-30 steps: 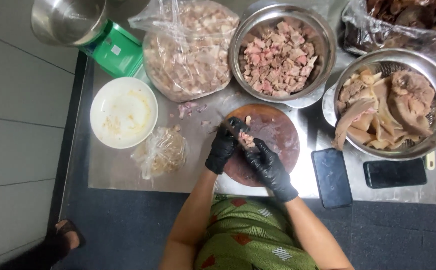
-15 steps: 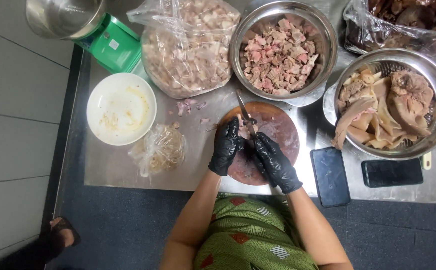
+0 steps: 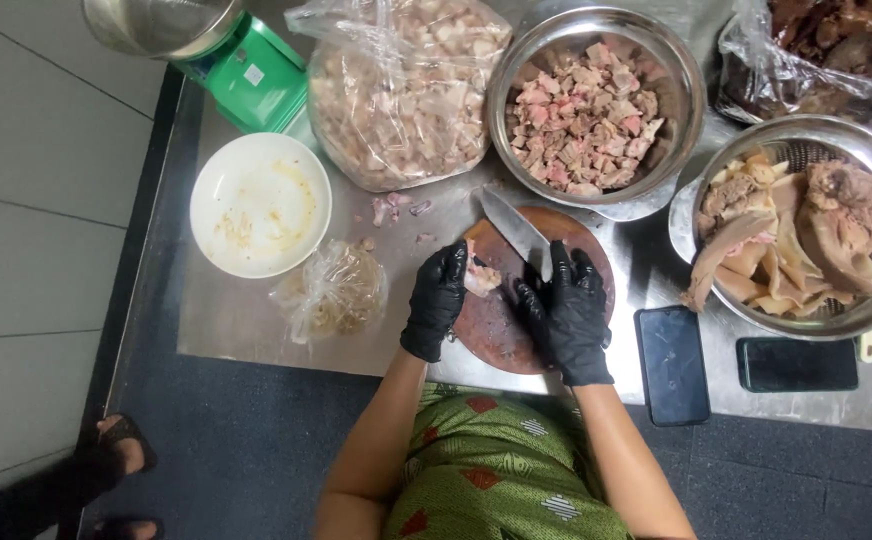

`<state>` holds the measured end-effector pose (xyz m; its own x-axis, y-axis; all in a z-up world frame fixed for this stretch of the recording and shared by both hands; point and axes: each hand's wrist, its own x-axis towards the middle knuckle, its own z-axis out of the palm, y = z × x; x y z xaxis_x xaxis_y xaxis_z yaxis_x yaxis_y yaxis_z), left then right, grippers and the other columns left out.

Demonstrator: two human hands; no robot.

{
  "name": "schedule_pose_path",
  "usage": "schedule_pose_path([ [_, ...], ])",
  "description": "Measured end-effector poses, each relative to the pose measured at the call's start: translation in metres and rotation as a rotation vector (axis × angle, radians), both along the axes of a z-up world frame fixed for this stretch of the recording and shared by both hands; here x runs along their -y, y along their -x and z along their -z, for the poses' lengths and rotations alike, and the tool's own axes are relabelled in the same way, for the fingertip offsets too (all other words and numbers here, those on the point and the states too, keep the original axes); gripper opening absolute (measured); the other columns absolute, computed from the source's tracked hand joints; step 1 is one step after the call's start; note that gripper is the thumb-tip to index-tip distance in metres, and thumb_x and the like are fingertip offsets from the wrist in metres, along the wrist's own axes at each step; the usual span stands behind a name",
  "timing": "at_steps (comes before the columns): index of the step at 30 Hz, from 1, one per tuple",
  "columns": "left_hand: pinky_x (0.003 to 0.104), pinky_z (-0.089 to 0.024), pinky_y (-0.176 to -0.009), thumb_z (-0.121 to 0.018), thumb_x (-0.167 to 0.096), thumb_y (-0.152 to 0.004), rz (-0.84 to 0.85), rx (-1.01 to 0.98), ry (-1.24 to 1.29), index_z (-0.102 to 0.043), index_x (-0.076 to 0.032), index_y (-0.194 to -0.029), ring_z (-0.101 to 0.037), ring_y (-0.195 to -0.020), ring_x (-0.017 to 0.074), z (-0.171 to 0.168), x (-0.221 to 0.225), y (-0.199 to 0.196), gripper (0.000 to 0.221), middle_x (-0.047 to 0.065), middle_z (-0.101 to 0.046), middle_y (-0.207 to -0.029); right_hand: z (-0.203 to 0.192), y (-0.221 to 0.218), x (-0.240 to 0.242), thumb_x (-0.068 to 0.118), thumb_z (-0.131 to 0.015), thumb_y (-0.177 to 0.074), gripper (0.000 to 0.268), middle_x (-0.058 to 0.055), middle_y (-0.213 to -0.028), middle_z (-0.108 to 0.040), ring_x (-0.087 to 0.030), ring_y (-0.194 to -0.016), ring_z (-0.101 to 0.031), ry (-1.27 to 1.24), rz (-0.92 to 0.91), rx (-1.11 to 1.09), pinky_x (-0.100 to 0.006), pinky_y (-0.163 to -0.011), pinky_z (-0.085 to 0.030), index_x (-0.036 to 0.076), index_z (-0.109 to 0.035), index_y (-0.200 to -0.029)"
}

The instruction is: Cutting and trimming pieces of meat on a wooden board in a food production setting.

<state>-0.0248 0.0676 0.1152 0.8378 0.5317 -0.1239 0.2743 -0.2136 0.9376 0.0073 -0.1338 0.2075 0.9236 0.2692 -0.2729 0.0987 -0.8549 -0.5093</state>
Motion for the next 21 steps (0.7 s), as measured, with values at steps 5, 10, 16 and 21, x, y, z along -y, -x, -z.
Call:
schedule_pose_path([
  [5,0.032,-0.062,-0.088,-0.06,-0.033,-0.105,0.097,0.063,0.054,-0.078,-0.02,-0.117,-0.076,-0.095,0.0207,-0.026,0.022,0.002,0.025,0.006,-0.079,-0.088,-0.042,0.002,-0.027,0.05,-0.065,-0.088,0.044,-0.009,-0.121,-0.051,-0.032,-0.11,-0.057,-0.316,0.004,-0.11,-0.052,-0.08,-0.053,0.025,-0.054,-0.123],
  [10,0.046,-0.067,-0.057,-0.07,-0.008,-0.096,-0.114,0.211,1.102,-0.074,0.001,-0.103,-0.074,-0.07,0.0395,0.019,0.041,-0.013,0.012,0.026,-0.075,-0.088,-0.002,0.005,-0.038,0.012,-0.076,-0.089,0.023,-0.009,-0.067,-0.07,-0.019,-0.078,-0.068,-0.995,-0.057,-0.308,-0.031,-0.065,-0.055,0.007,-0.072,-0.067],
  [16,0.019,-0.059,-0.072,-0.059,-0.02,-0.106,0.092,-0.003,0.438,-0.071,-0.011,-0.127,-0.075,-0.094,0.0197,-0.012,0.047,0.001,0.026,0.016,-0.073,-0.105,0.027,0.012,-0.042,0.005,-0.071,-0.094,0.028,-0.006,-0.058,-0.063,-0.013,-0.066,-0.061,-1.03,0.058,-0.114,-0.027,-0.054,-0.049,0.009,-0.069,-0.066],
  [21,0.033,-0.046,-0.106,-0.047,-0.018,-0.109,0.382,0.106,-1.435,-0.056,0.002,-0.14,-0.053,-0.127,0.0212,-0.035,0.034,0.015,0.038,0.016,-0.055,-0.138,0.009,-0.005,-0.032,0.009,-0.068,-0.098,0.02,-0.013,-0.067,-0.064,-0.017,-0.068,-0.059,-0.935,0.026,0.083,-0.03,-0.065,-0.047,0.006,-0.066,-0.078],
])
